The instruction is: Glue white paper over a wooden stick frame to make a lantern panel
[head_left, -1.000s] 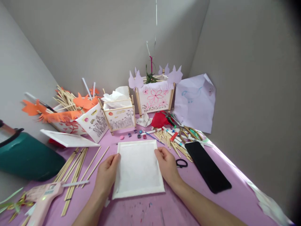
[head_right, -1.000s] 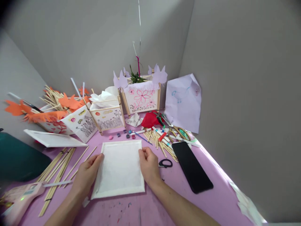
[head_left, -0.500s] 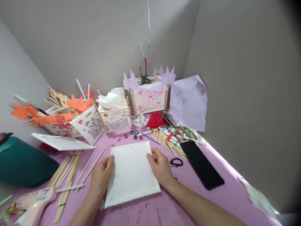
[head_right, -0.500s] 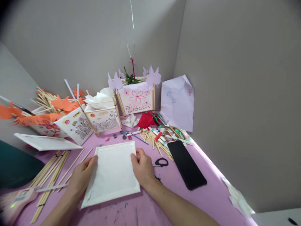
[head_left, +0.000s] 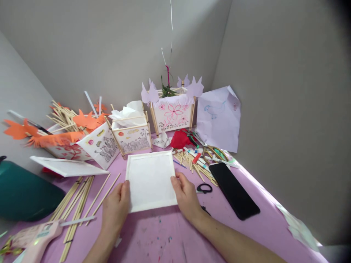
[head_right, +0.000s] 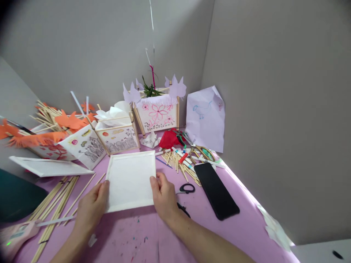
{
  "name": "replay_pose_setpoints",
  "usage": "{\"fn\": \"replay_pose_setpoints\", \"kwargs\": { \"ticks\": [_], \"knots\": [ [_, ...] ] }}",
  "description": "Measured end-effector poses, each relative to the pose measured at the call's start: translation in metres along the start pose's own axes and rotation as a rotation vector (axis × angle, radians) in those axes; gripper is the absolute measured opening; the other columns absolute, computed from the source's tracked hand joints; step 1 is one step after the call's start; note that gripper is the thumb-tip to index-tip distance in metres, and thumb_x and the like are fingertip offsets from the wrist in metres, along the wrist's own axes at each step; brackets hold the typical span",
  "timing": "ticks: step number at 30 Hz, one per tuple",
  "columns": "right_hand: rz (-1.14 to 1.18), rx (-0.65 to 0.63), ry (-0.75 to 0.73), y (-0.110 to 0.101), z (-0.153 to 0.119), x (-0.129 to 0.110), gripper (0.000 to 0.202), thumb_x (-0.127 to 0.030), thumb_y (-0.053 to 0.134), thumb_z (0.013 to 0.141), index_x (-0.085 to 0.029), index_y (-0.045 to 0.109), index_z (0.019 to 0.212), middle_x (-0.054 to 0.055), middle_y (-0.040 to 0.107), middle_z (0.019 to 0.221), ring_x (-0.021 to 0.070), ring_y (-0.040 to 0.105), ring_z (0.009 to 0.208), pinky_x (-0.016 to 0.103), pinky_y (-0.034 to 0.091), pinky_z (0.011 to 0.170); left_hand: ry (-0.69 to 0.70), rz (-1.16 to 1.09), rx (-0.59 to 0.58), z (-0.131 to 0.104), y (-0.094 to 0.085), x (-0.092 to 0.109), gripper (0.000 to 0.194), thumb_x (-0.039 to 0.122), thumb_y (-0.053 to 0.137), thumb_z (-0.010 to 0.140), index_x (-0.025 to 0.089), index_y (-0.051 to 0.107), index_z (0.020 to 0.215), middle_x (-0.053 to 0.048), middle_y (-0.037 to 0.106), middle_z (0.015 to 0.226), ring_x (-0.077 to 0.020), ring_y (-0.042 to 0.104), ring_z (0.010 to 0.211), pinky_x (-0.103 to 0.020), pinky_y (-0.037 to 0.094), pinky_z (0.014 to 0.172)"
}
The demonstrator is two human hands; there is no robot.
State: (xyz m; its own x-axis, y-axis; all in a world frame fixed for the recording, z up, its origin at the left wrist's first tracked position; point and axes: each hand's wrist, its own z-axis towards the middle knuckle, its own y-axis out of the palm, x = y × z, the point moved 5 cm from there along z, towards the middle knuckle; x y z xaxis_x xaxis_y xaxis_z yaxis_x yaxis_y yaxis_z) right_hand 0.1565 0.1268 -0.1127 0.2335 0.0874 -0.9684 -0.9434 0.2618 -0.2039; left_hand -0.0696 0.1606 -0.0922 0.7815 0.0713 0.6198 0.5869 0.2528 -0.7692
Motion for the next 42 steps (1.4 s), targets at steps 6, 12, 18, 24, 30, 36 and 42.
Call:
{"fn": "replay_pose_setpoints", "kwargs": {
  "ticks": [6,12,18,24,30,36,42],
  "knots": [
    [-0.101,0.008,-0.047,0.003,-0.006,-0.006,0.026,-0.039,0.039,0.092,-0.021,0.052,0.078,-0.001,0.054,0.062,0.0141,0.045,0.055,0.024,0.029,0.052,-0.025,-0.054,0.003,-0.001,-0.003,0.001,0.039,0.051,0.035,0.084,0.022,0.046,0.061,0.003,0.042,0.049,-0.0154,0.044,0.051,-0.024,0.030,0.050],
    [-0.112,0.133,-0.010,-0.012,0.010,0.003,0.027,-0.041,0.039,0.091,-0.022,0.045,0.073,-0.003,0.048,0.061,0.0147,0.044,0.057,0.025,0.029,0.055,0.002,-0.163,-0.199,-0.005,0.012,0.002,0.046,0.058,0.030,0.085,0.022,0.048,0.064,0.003,0.046,0.046,-0.0171,0.046,0.051,-0.026,0.033,0.052],
    [-0.055,0.030,-0.026,-0.005,0.007,0.002,0.025,-0.042,0.042,0.092,-0.021,0.051,0.083,-0.005,0.048,0.059,0.0127,0.043,0.054,0.024,0.029,0.053,0.047,-0.048,-0.138,0.002,0.008,-0.001,0.042,0.055,0.034,0.082,0.022,0.045,0.061,0.003,0.044,0.049,-0.0165,0.047,0.054,-0.025,0.033,0.055],
    [0.085,-0.022,-0.035,0.001,0.000,0.001,0.029,-0.041,0.045,0.090,-0.017,0.057,0.103,-0.004,0.050,0.062,0.0116,0.042,0.054,0.023,0.032,0.053,0.044,-0.063,-0.103,0.005,0.006,-0.007,0.043,0.054,0.034,0.085,0.021,0.044,0.059,0.004,0.043,0.048,-0.0158,0.047,0.054,-0.025,0.031,0.054],
    [0.103,0.075,0.024,-0.009,0.011,0.015,0.029,-0.045,0.046,0.089,-0.019,0.056,0.098,-0.005,0.043,0.058,0.0118,0.036,0.049,0.023,0.029,0.046,0.037,-0.297,-0.288,-0.006,0.022,0.001,0.040,0.052,0.034,0.089,0.021,0.049,0.068,0.005,0.050,0.047,-0.0139,0.048,0.043,-0.024,0.034,0.050],
    [0.194,-0.057,-0.009,-0.005,0.000,0.004,0.030,-0.047,0.047,0.091,-0.020,0.052,0.101,-0.006,0.042,0.056,0.0113,0.038,0.048,0.022,0.031,0.045,-0.062,-0.501,-0.275,-0.003,0.023,-0.004,0.033,0.047,0.038,0.087,0.022,0.045,0.066,0.007,0.045,0.041,-0.0105,0.039,0.032,-0.022,0.029,0.040],
    [0.132,-0.087,-0.132,-0.001,-0.012,-0.003,0.025,-0.041,0.049,0.092,-0.019,0.052,0.103,-0.005,0.050,0.060,0.0101,0.042,0.048,0.022,0.035,0.045,-0.118,-0.579,-0.317,-0.004,0.028,-0.006,0.032,0.046,0.036,0.087,0.022,0.045,0.068,0.007,0.045,0.041,-0.0088,0.037,0.030,-0.021,0.027,0.036]
  ]
}}
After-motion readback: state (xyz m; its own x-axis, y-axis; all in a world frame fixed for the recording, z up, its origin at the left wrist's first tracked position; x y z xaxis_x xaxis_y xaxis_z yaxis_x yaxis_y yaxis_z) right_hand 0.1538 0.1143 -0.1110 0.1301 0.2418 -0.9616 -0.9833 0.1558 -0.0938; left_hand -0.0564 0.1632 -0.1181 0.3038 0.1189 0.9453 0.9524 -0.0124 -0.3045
